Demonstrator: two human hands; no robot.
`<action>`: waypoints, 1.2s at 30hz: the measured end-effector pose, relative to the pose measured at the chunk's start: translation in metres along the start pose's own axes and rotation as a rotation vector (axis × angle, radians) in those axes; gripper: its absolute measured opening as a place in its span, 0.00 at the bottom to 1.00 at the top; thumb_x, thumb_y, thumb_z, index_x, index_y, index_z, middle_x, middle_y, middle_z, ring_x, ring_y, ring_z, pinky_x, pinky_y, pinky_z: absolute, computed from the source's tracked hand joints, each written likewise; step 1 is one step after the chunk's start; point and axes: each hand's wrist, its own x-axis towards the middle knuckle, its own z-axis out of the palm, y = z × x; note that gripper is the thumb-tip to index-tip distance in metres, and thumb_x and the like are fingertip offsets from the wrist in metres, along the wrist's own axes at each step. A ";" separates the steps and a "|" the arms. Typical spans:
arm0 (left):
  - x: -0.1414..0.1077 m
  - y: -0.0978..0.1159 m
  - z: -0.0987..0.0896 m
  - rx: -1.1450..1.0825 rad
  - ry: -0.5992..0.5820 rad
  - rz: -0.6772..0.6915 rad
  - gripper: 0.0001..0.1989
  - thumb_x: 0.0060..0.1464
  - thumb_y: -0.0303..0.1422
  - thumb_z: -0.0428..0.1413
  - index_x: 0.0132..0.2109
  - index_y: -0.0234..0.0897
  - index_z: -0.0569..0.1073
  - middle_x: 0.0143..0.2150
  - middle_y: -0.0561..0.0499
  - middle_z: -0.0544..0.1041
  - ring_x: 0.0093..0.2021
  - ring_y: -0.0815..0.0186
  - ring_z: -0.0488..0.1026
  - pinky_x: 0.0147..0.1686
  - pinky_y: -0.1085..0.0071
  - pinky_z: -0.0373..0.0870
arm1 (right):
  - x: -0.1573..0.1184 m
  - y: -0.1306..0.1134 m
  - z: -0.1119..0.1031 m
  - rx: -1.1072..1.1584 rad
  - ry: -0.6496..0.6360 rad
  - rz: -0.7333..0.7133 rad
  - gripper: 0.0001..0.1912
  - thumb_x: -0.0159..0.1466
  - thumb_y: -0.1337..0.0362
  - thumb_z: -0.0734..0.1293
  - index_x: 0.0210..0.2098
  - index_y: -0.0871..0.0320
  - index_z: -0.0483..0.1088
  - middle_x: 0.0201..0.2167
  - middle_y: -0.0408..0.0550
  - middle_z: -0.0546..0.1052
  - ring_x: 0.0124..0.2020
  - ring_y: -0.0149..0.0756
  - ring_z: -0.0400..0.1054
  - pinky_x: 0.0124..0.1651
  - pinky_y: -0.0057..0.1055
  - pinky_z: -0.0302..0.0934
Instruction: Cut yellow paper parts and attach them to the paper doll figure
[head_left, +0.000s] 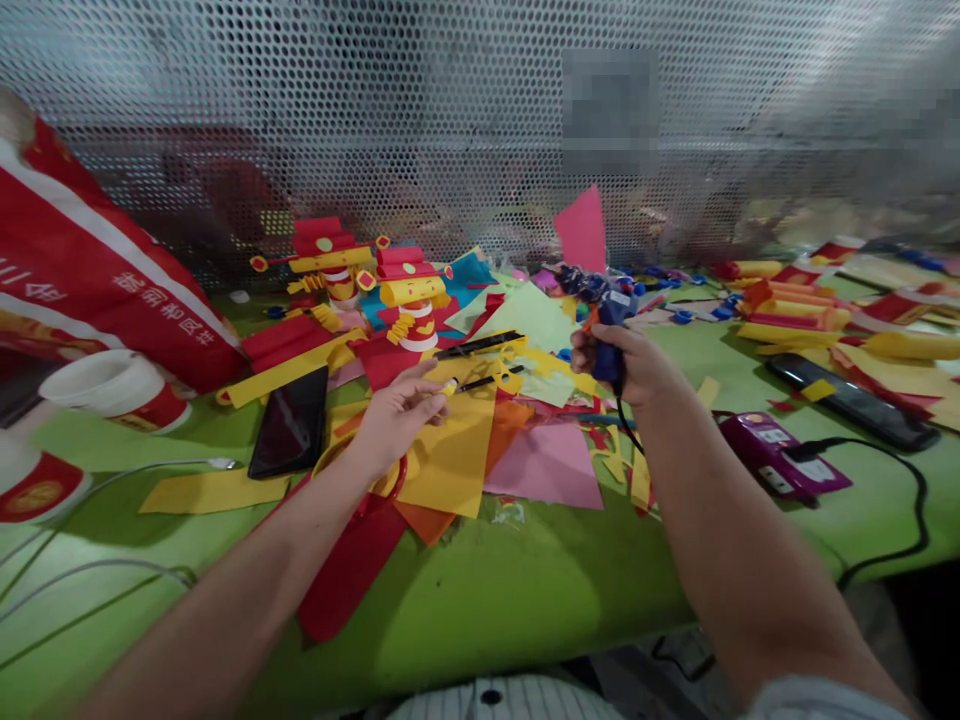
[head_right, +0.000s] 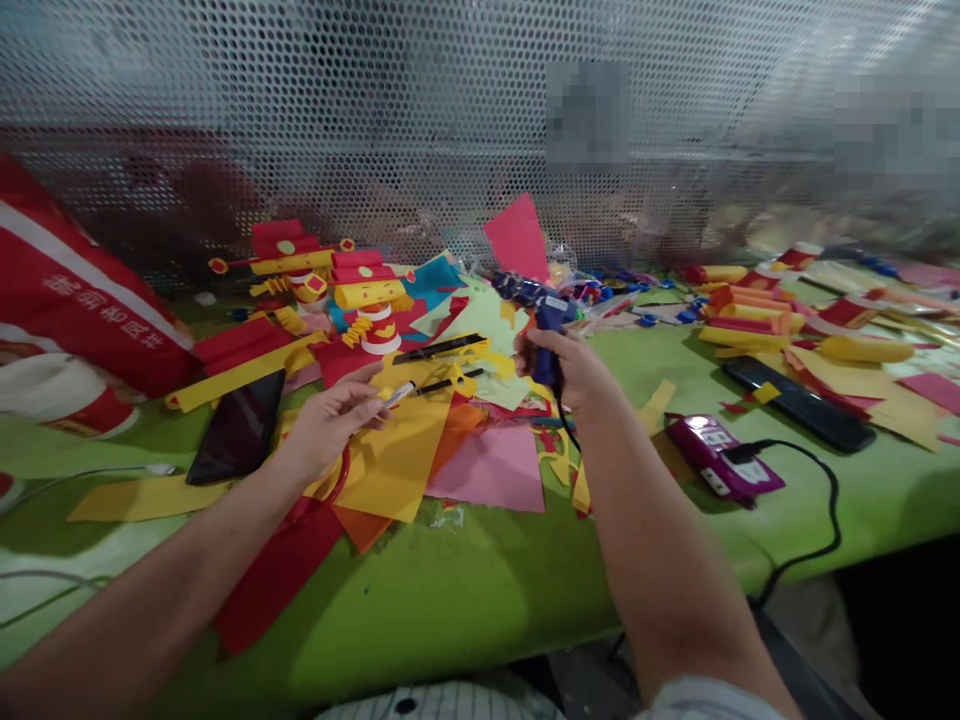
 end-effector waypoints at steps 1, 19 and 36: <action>0.000 0.001 0.001 -0.022 -0.006 0.018 0.13 0.39 0.41 0.63 0.29 0.35 0.75 0.42 0.46 0.76 0.31 0.69 0.74 0.33 0.70 0.71 | -0.006 -0.002 0.009 0.025 -0.051 0.019 0.10 0.46 0.60 0.66 0.25 0.56 0.60 0.22 0.41 0.67 0.19 0.27 0.62 0.24 0.28 0.61; 0.019 0.000 -0.021 0.187 -0.090 0.311 0.10 0.41 0.40 0.63 0.26 0.38 0.74 0.50 0.43 0.73 0.56 0.55 0.64 0.53 0.58 0.60 | -0.039 0.019 0.081 0.239 -0.686 0.346 0.16 0.49 0.53 0.67 0.23 0.56 0.57 0.13 0.34 0.62 0.09 0.24 0.55 0.12 0.24 0.54; -0.004 0.008 0.019 -0.675 0.046 -0.168 0.11 0.28 0.30 0.69 0.21 0.36 0.74 0.25 0.56 0.77 0.39 0.70 0.75 0.38 0.79 0.70 | -0.046 0.026 0.103 0.108 -0.222 0.133 0.17 0.42 0.56 0.73 0.19 0.59 0.63 0.13 0.37 0.67 0.11 0.26 0.62 0.14 0.25 0.57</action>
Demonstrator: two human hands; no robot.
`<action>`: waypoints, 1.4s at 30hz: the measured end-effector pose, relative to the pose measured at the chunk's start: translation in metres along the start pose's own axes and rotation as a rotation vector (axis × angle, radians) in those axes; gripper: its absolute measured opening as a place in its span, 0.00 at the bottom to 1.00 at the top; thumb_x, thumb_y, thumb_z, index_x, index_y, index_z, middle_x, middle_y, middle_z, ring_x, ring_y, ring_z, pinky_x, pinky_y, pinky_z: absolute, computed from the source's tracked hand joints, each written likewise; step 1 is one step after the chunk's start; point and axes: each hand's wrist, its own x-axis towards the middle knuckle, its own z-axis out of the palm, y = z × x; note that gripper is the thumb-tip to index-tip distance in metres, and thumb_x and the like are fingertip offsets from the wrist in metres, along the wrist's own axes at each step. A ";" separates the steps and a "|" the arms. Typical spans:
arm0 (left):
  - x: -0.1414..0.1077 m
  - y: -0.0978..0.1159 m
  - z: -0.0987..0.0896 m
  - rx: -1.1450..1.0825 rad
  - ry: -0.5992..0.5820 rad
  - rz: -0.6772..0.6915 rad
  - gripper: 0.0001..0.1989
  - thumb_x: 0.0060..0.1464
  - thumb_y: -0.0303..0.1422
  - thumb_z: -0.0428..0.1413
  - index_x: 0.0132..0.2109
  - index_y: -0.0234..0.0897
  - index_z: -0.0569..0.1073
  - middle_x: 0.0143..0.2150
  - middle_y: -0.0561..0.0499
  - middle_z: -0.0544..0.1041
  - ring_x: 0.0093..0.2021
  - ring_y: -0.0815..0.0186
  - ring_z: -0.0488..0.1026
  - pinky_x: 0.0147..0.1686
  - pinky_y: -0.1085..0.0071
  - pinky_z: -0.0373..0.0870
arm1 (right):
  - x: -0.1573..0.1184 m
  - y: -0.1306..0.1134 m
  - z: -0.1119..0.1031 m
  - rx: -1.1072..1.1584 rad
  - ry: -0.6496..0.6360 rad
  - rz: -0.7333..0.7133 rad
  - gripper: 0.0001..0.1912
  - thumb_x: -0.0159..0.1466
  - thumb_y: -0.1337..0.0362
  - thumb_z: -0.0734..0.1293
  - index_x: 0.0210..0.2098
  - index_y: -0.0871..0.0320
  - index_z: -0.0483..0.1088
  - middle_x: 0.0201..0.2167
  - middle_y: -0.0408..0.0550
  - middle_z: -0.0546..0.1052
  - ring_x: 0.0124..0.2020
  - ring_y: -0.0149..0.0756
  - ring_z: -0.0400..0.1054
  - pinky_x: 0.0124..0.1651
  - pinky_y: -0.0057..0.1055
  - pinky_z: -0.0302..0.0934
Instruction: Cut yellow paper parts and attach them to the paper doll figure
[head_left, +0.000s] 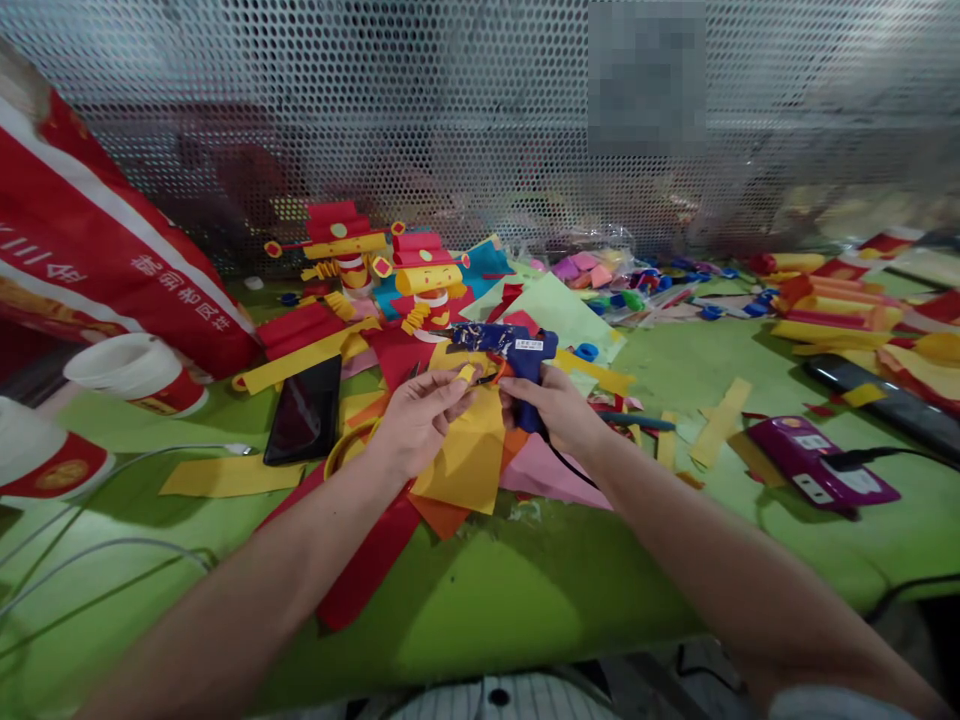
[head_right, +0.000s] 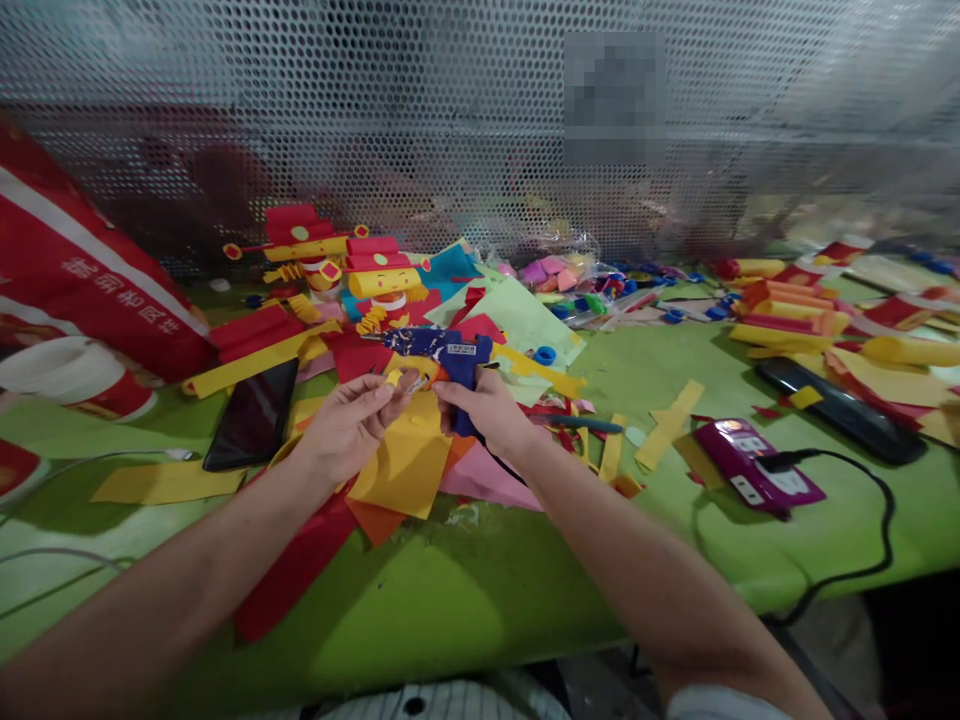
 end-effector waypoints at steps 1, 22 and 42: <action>0.000 0.000 0.000 -0.007 0.000 0.002 0.11 0.28 0.30 0.69 0.22 0.37 0.75 0.25 0.57 0.77 0.38 0.71 0.75 0.38 0.79 0.70 | 0.000 0.000 0.000 0.003 -0.004 0.005 0.17 0.42 0.56 0.73 0.19 0.59 0.63 0.14 0.37 0.67 0.11 0.26 0.62 0.14 0.25 0.57; 0.013 0.005 -0.019 0.597 0.032 0.150 0.11 0.35 0.40 0.65 0.24 0.38 0.76 0.41 0.44 0.79 0.52 0.57 0.69 0.52 0.64 0.62 | 0.043 -0.013 -0.092 -0.066 0.618 -0.043 0.06 0.44 0.68 0.69 0.21 0.60 0.67 0.18 0.41 0.69 0.21 0.27 0.66 0.19 0.21 0.58; 0.009 0.012 -0.022 0.516 0.141 0.234 0.11 0.41 0.38 0.62 0.25 0.35 0.72 0.19 0.55 0.72 0.15 0.76 0.63 0.16 0.77 0.60 | -0.004 -0.023 -0.036 -0.554 -0.003 -0.256 0.18 0.49 0.49 0.69 0.18 0.58 0.67 0.09 0.41 0.67 0.12 0.28 0.59 0.16 0.27 0.54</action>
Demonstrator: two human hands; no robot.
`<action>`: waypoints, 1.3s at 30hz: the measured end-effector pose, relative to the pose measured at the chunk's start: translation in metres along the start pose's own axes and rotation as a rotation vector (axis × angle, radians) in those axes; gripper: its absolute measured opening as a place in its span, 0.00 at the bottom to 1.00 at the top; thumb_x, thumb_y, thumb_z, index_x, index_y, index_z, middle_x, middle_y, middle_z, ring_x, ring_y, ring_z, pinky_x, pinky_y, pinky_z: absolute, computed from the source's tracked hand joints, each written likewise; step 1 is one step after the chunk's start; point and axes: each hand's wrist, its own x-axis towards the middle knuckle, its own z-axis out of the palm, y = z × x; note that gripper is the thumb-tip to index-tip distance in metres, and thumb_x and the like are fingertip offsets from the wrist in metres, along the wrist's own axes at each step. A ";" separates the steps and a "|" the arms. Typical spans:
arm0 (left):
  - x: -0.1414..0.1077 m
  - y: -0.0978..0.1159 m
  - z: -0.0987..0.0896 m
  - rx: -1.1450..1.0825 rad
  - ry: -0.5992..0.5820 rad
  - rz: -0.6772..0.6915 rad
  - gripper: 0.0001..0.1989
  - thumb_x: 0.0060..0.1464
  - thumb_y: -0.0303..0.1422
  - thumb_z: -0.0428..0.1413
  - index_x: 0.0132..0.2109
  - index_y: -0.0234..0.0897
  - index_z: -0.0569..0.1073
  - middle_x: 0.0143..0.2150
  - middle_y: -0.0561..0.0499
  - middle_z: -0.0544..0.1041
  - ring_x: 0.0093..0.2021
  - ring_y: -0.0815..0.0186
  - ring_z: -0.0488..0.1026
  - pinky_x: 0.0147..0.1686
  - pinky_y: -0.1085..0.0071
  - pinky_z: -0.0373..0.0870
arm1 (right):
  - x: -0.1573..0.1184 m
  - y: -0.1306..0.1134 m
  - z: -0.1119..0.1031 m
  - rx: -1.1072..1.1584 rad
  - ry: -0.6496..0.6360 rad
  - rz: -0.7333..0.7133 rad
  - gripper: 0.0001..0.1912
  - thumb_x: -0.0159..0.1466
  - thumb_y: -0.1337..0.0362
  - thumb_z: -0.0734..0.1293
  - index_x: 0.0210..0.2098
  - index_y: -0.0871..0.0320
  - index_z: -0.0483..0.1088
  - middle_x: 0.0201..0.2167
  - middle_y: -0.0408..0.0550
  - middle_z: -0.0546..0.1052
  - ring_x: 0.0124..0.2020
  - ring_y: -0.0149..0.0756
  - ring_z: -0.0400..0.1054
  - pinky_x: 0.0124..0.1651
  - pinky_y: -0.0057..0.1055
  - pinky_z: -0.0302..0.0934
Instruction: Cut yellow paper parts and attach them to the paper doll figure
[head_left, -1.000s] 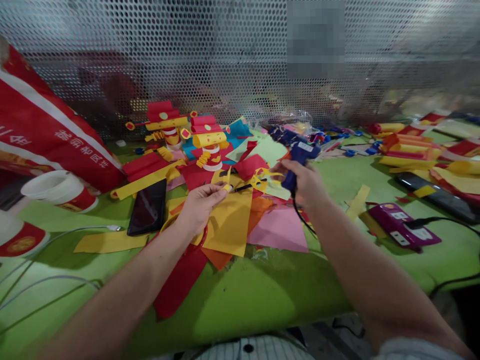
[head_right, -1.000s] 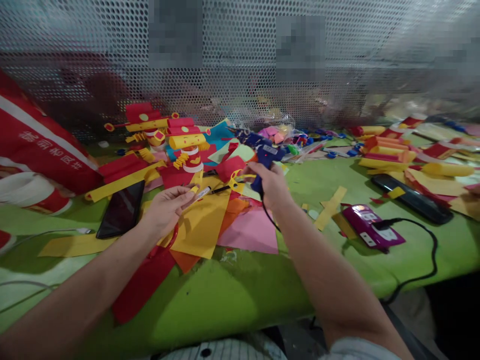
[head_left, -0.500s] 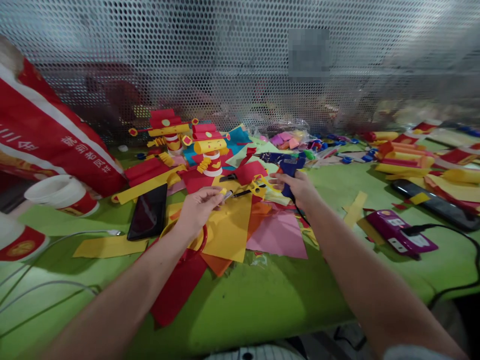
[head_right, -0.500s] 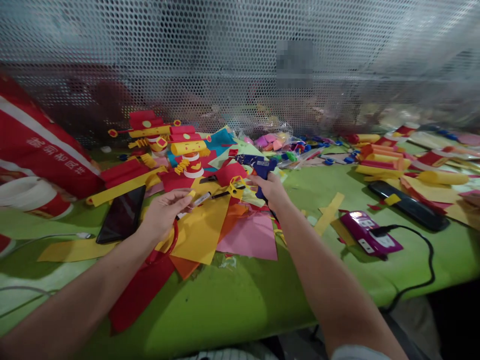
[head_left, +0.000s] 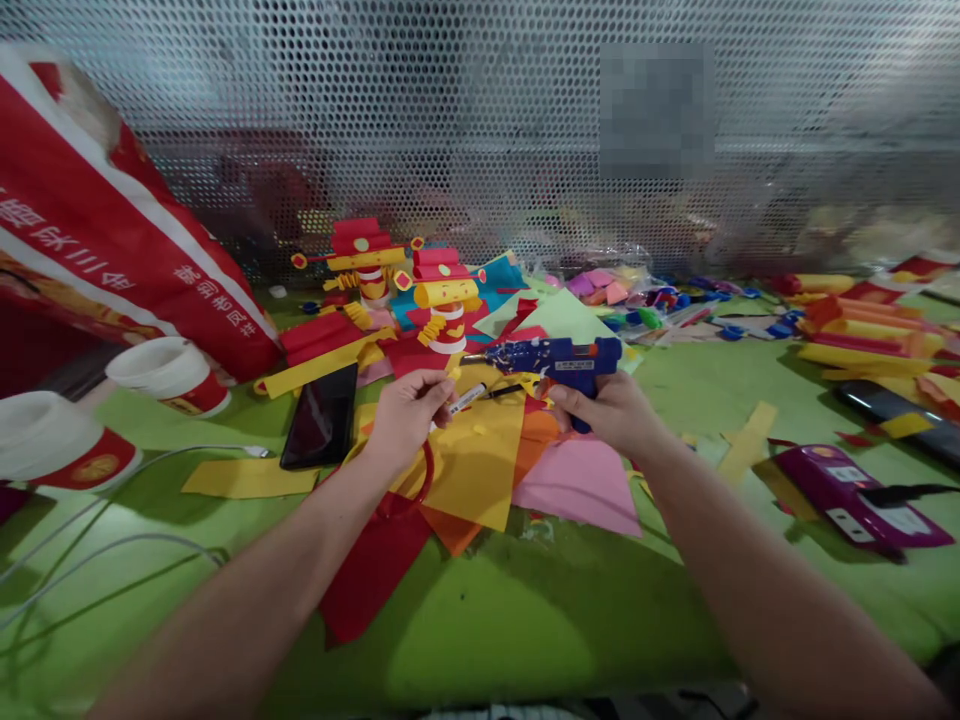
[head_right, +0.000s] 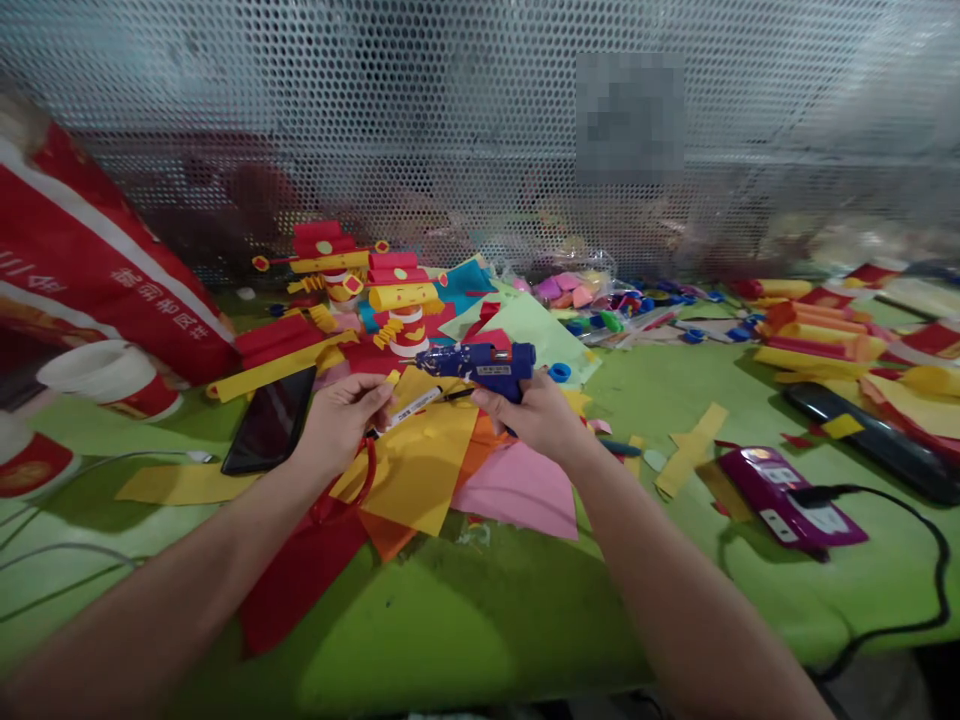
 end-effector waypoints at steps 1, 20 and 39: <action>0.000 0.000 0.000 0.015 -0.003 0.004 0.11 0.41 0.38 0.62 0.25 0.35 0.72 0.19 0.55 0.72 0.15 0.76 0.63 0.16 0.77 0.60 | 0.000 0.000 0.001 0.001 0.000 0.001 0.19 0.49 0.48 0.68 0.18 0.58 0.67 0.09 0.41 0.66 0.12 0.28 0.59 0.16 0.27 0.53; 0.001 -0.003 0.000 0.067 0.014 0.032 0.06 0.44 0.34 0.60 0.28 0.36 0.74 0.20 0.55 0.73 0.16 0.76 0.63 0.17 0.77 0.58 | 0.002 0.001 0.003 -0.164 -0.007 -0.102 0.16 0.52 0.51 0.68 0.18 0.55 0.67 0.10 0.40 0.64 0.16 0.29 0.57 0.18 0.28 0.52; 0.001 -0.003 0.000 0.109 0.012 0.050 0.07 0.45 0.36 0.60 0.27 0.36 0.73 0.21 0.55 0.73 0.17 0.75 0.64 0.18 0.77 0.59 | 0.004 -0.005 0.002 -0.121 0.026 -0.156 0.13 0.48 0.52 0.71 0.20 0.54 0.69 0.18 0.44 0.71 0.28 0.39 0.68 0.27 0.30 0.59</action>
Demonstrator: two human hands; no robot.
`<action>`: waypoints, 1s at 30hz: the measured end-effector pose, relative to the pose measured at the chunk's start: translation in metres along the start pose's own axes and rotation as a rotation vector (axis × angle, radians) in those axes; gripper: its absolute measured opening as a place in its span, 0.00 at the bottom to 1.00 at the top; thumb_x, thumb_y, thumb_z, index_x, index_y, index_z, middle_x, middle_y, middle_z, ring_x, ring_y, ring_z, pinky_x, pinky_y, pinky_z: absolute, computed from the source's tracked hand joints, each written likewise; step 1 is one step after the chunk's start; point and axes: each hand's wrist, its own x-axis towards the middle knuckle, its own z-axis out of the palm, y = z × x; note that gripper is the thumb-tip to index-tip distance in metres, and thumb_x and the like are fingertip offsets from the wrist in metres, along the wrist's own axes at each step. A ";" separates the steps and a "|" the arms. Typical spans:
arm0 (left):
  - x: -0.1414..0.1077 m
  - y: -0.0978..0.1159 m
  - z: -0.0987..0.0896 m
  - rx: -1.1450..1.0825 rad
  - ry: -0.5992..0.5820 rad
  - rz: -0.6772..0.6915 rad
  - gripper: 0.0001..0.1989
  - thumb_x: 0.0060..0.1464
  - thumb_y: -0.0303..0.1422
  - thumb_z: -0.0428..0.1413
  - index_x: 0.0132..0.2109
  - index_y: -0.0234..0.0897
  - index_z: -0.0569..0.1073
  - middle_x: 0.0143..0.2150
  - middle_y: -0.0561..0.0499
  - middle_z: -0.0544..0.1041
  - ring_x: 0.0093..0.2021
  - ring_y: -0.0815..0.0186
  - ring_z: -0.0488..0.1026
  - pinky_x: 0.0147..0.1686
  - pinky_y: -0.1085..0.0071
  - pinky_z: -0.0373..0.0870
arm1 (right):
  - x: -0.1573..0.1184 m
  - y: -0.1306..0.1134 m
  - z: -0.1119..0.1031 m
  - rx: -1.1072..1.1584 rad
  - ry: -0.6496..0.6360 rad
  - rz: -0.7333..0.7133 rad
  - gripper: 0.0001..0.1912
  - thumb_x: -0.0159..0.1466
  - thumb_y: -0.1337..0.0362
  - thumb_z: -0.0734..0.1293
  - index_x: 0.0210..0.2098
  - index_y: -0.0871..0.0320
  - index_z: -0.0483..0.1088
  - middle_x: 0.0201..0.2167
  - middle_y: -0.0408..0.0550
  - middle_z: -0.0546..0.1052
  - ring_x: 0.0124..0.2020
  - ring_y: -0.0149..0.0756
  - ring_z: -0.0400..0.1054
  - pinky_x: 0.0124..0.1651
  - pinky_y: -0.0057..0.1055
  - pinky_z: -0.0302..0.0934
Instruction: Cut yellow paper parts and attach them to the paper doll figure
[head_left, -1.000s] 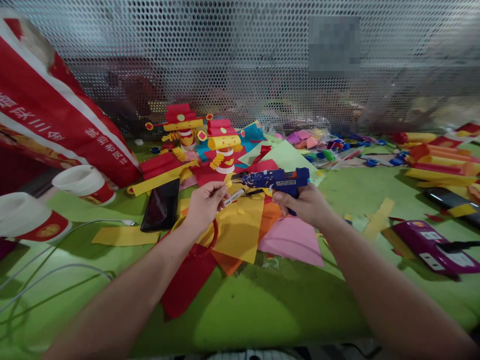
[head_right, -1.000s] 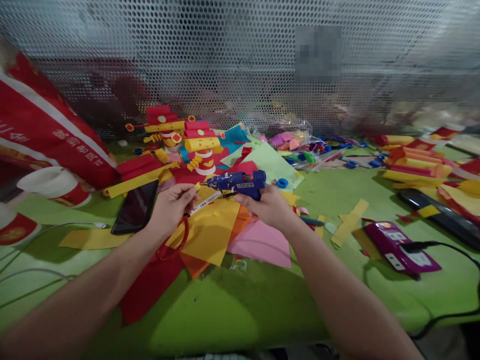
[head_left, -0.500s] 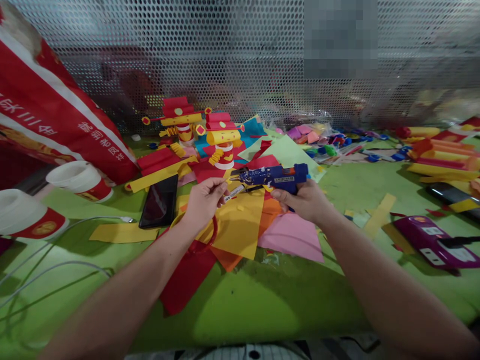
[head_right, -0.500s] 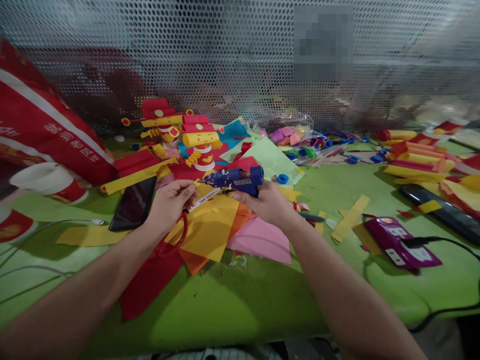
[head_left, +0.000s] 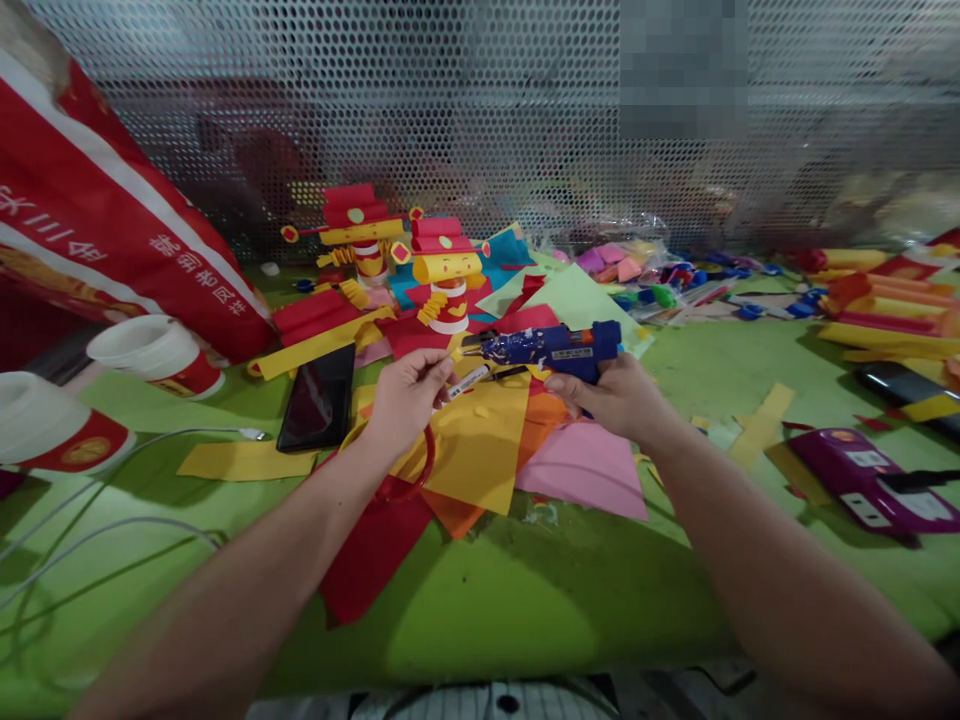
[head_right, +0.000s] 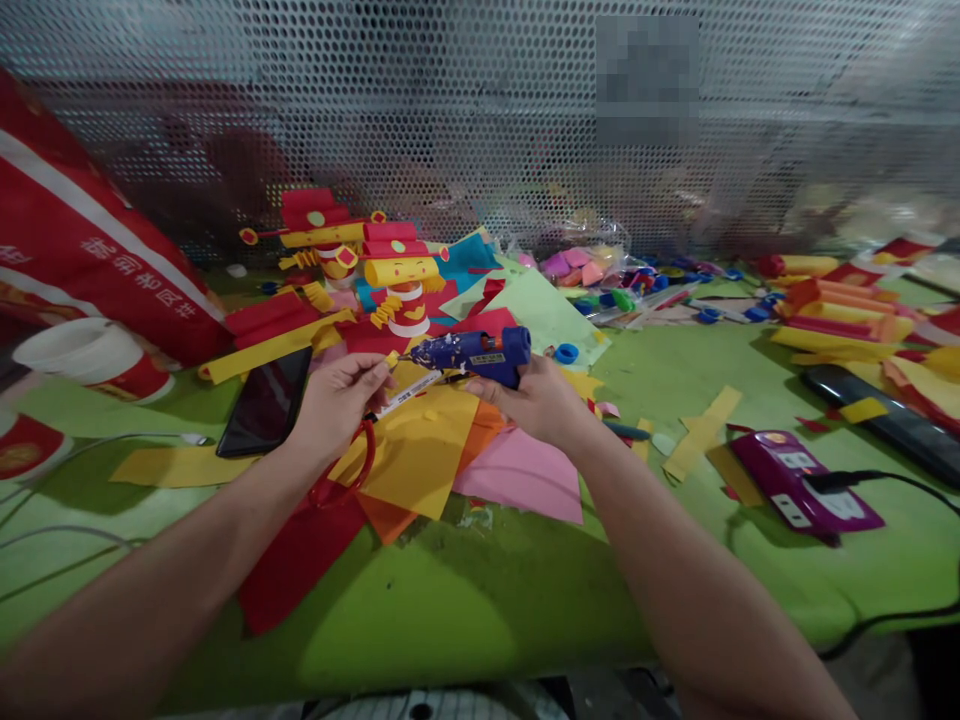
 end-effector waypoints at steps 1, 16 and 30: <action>0.000 0.000 0.000 -0.001 -0.001 0.001 0.07 0.45 0.36 0.60 0.27 0.36 0.73 0.21 0.55 0.73 0.17 0.75 0.64 0.18 0.77 0.59 | 0.000 0.000 0.000 -0.005 -0.005 -0.004 0.13 0.48 0.52 0.71 0.20 0.54 0.68 0.17 0.44 0.71 0.28 0.38 0.67 0.27 0.30 0.59; 0.000 -0.001 0.000 -0.005 -0.006 0.016 0.07 0.45 0.36 0.59 0.29 0.36 0.73 0.21 0.55 0.72 0.17 0.75 0.64 0.17 0.78 0.59 | -0.001 0.006 -0.001 -0.102 -0.022 0.004 0.21 0.50 0.46 0.67 0.14 0.55 0.64 0.07 0.39 0.62 0.12 0.27 0.55 0.16 0.26 0.49; 0.018 0.002 -0.015 0.120 0.153 0.010 0.03 0.46 0.31 0.56 0.28 0.36 0.72 0.21 0.56 0.72 0.16 0.76 0.63 0.17 0.79 0.60 | 0.019 0.060 -0.076 0.240 0.662 0.529 0.17 0.52 0.53 0.70 0.27 0.59 0.64 0.19 0.40 0.72 0.11 0.23 0.60 0.13 0.21 0.56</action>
